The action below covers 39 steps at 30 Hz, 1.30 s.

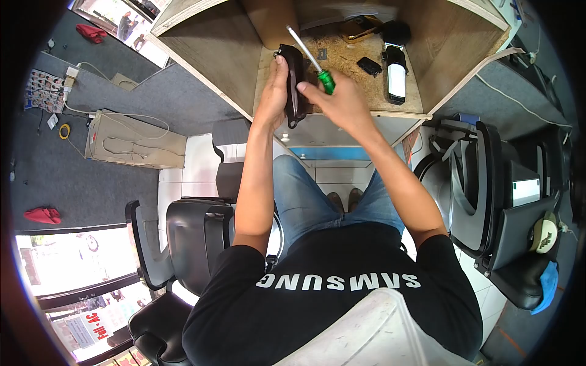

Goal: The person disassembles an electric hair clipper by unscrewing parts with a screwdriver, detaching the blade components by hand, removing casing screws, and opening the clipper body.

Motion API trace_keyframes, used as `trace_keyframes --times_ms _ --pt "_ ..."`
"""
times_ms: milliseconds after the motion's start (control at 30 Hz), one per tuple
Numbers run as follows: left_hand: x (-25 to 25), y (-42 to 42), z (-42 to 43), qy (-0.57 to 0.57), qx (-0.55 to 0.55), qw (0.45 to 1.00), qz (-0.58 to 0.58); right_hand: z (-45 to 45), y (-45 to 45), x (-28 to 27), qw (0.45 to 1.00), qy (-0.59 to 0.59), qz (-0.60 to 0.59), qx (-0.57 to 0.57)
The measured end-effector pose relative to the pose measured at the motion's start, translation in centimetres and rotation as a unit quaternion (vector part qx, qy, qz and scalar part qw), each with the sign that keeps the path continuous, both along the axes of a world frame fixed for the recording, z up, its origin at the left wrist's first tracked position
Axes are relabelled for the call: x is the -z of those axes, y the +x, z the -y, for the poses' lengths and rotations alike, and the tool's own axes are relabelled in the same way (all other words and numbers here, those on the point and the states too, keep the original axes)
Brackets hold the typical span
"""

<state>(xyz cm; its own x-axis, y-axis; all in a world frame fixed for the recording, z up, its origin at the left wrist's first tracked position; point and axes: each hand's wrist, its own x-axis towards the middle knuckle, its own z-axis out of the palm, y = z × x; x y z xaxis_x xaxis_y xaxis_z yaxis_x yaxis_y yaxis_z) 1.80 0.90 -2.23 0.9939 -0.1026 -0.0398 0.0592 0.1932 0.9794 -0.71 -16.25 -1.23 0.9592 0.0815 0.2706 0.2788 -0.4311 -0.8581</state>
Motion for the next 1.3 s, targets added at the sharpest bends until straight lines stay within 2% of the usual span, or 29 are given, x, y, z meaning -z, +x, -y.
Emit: trace_keyframes --times_ms 33,167,367,567,667,767,867,967,1067,1100,1167,1267,1300 --pt "0.1 0.1 0.2 -0.006 -0.017 0.999 0.032 -0.5 -0.2 0.1 1.000 -0.009 -0.013 -0.017" --pt "-0.5 -1.1 0.5 -0.033 -0.057 0.998 0.016 -1.3 -0.6 -0.2 0.999 -0.024 -0.001 -0.022" --pt "0.6 -0.5 0.0 -0.069 -0.044 0.996 0.022 -1.9 -0.5 -1.1 0.998 -0.060 0.001 -0.004" --pt "1.6 -0.2 -0.1 -0.051 -0.071 0.996 0.032 -2.2 -0.1 -0.3 1.000 0.002 0.015 -0.008" --pt "1.3 -0.4 -0.8 -0.015 -0.001 0.999 0.046 -2.1 -0.2 -0.7 0.998 0.041 -0.045 -0.022" --pt "1.4 -0.2 -1.4 -0.067 0.026 0.997 0.016 -2.4 0.5 0.9 0.995 0.094 -0.042 -0.019" --pt "0.7 -0.4 -1.0 -0.084 0.005 0.996 -0.011 -2.1 0.6 0.9 0.996 0.083 0.013 -0.028" --pt "-0.6 -1.0 -0.3 -0.105 -0.021 0.993 -0.052 -1.5 0.9 1.0 0.991 0.129 -0.014 -0.026" --pt "0.4 -0.5 -1.2 -0.083 -0.037 0.994 -0.053 1.1 1.1 -0.9 0.992 0.122 -0.033 0.000" --pt "0.4 -0.5 -1.3 -0.088 -0.040 0.994 -0.047 2.0 1.4 -1.8 0.998 0.020 0.028 0.060" --pt "0.5 -0.4 -1.0 -0.101 -0.040 0.994 -0.034 3.7 2.8 -1.6 0.985 -0.115 0.080 0.096" --pt "0.6 -0.3 -0.9 -0.107 -0.025 0.994 -0.024 5.1 4.7 1.2 0.957 -0.237 0.133 0.106" --pt "0.5 -0.3 -0.8 -0.108 -0.024 0.994 -0.022 5.1 4.6 1.0 0.957 -0.253 0.102 0.099"
